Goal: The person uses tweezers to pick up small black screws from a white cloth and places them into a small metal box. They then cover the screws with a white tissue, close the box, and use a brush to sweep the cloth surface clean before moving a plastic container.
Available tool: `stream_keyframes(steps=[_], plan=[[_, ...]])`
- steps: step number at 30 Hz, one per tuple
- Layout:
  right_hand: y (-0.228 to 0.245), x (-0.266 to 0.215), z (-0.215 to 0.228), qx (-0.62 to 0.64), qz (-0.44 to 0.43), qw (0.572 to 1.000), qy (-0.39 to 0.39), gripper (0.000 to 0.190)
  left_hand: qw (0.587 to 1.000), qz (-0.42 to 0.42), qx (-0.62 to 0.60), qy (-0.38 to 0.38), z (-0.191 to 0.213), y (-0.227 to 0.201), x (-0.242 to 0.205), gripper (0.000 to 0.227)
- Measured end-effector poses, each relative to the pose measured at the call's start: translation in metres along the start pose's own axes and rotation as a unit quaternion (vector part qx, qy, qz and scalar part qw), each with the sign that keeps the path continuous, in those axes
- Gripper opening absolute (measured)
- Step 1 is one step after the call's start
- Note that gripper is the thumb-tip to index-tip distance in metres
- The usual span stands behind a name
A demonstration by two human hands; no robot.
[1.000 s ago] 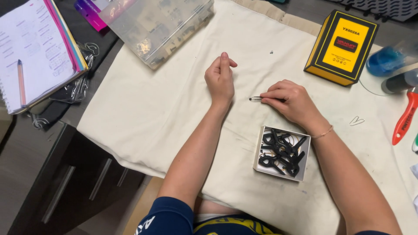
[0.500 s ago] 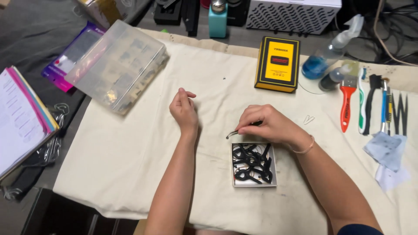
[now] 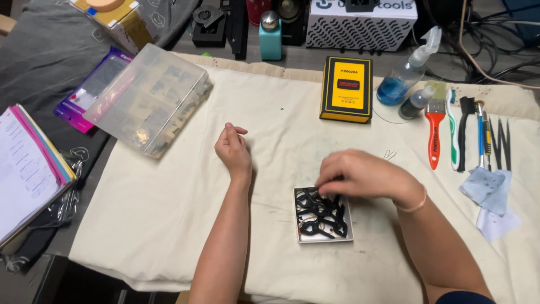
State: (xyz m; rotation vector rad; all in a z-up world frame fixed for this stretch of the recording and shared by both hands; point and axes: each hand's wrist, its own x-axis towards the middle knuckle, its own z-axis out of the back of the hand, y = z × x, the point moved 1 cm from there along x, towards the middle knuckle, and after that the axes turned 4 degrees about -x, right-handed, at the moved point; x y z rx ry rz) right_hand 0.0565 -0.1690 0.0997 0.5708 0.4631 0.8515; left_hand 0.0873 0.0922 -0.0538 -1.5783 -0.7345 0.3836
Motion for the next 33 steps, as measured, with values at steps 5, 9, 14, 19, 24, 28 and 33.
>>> stream_keyframes(steps=[5, 9, 14, 19, 24, 28, 33], plan=[[-0.088, 0.069, -0.020, 0.044, 0.013, 0.964, -0.262, 0.009, 1.000, -0.001, -0.009, -0.008, -0.004, -0.005, -0.005, 0.048], [-0.123, 0.120, -0.042, -0.019, -0.061, 0.933, -0.354, 0.011, 1.000, 0.002, 0.001, 0.009, -0.004, -0.001, -0.003, 0.048], [-0.107, 0.131, -0.049, -0.105, -0.089, 0.920, -0.367, 0.013, 1.000, 0.003, 0.008, 0.009, -0.004, -0.005, -0.005, 0.048], [-0.109, 0.139, -0.051, -0.139, -0.112, 0.913, -0.368, 0.014, 1.000, 0.000, 0.014, 0.010, -0.004, -0.002, -0.005, 0.048], [-0.104, 0.144, -0.050, -0.127, -0.143, 0.916, -0.352, 0.013, 1.000, -0.004, -0.001, 0.011, -0.005, -0.003, -0.004, 0.046], [-0.101, 0.144, -0.050, -0.125, -0.151, 0.918, -0.345, 0.013, 1.000, -0.007, -0.004, 0.007, -0.004, -0.001, -0.003, 0.046], [-0.104, 0.145, -0.051, -0.124, -0.139, 0.916, -0.355, 0.011, 1.000, -0.005, -0.006, 0.009, -0.005, -0.002, -0.004, 0.047]])
